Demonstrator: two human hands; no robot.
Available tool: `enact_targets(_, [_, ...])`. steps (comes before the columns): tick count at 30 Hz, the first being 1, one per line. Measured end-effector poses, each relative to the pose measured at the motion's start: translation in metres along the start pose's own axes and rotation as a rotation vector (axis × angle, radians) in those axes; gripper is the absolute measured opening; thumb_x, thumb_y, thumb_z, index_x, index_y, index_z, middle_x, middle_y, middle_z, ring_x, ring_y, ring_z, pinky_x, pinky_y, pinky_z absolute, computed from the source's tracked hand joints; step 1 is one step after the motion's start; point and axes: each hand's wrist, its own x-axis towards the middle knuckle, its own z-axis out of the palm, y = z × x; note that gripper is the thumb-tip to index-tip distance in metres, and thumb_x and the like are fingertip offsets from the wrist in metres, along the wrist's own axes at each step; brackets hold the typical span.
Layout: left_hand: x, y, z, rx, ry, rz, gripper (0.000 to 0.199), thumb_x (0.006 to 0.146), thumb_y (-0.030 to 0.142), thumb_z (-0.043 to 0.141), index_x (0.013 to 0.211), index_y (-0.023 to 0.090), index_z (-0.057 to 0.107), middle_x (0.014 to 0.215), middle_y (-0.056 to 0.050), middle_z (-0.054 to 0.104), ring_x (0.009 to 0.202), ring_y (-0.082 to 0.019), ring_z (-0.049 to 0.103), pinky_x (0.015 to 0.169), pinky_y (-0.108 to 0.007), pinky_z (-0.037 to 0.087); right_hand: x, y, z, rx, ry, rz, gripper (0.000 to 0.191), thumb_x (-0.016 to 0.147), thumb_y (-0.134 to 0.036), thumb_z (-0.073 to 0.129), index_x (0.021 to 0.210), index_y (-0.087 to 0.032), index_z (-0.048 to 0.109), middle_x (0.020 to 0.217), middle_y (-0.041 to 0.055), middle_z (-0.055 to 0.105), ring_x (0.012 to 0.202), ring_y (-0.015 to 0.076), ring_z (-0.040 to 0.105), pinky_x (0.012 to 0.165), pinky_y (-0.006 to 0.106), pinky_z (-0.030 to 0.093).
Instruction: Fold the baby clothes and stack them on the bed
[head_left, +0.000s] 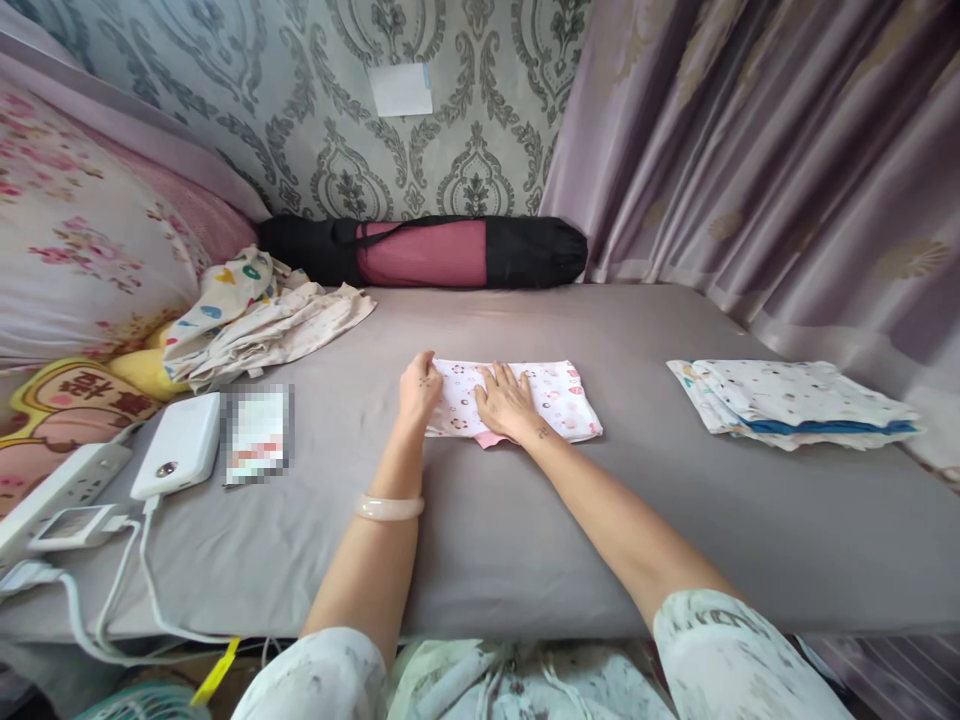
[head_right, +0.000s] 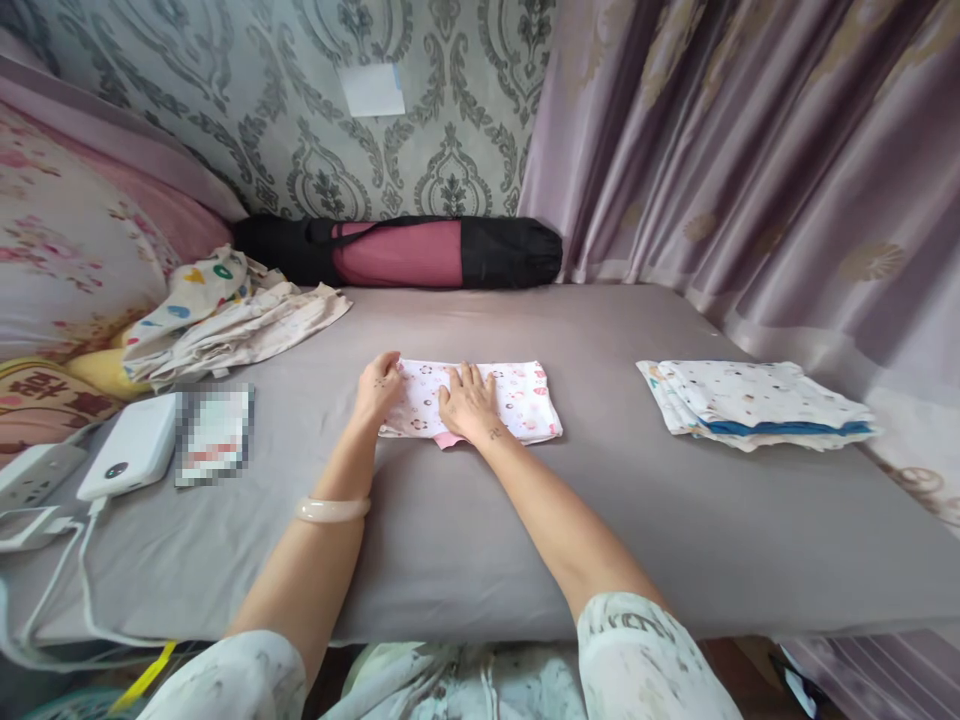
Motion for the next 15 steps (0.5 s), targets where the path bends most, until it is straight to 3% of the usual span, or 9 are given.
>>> enact_targets(8, [0.012,-0.016,0.001,-0.230,0.109,-0.035,0.042,0.090,0.026,0.032,0.118,0.013,0.061,0.117,-0.011,0.068,0.111,-0.019,0.062,0.098,-0.032,0.047,0.008,-0.035,0.001,0.063,0.001,-0.039,0.057,0.099,-0.037,0.021,0.148,-0.011,0.034,0.158,0.0148,0.024,0.145,0.0267,0.018,0.116,0.049,0.009])
enact_targets(15, [0.014,-0.019,0.002,-0.379,0.184,-0.057,0.034,0.089,0.024,0.036,0.108,0.014,0.062,0.107,-0.012,0.070,0.105,-0.020,0.064,0.094,-0.033,0.047,0.010,-0.038,0.012,0.062,-0.021,-0.017,0.057,0.100,-0.039,0.019,0.149,-0.013,0.033,0.158,0.0132,0.023,0.146,0.0260,0.016,0.116,0.050,0.004])
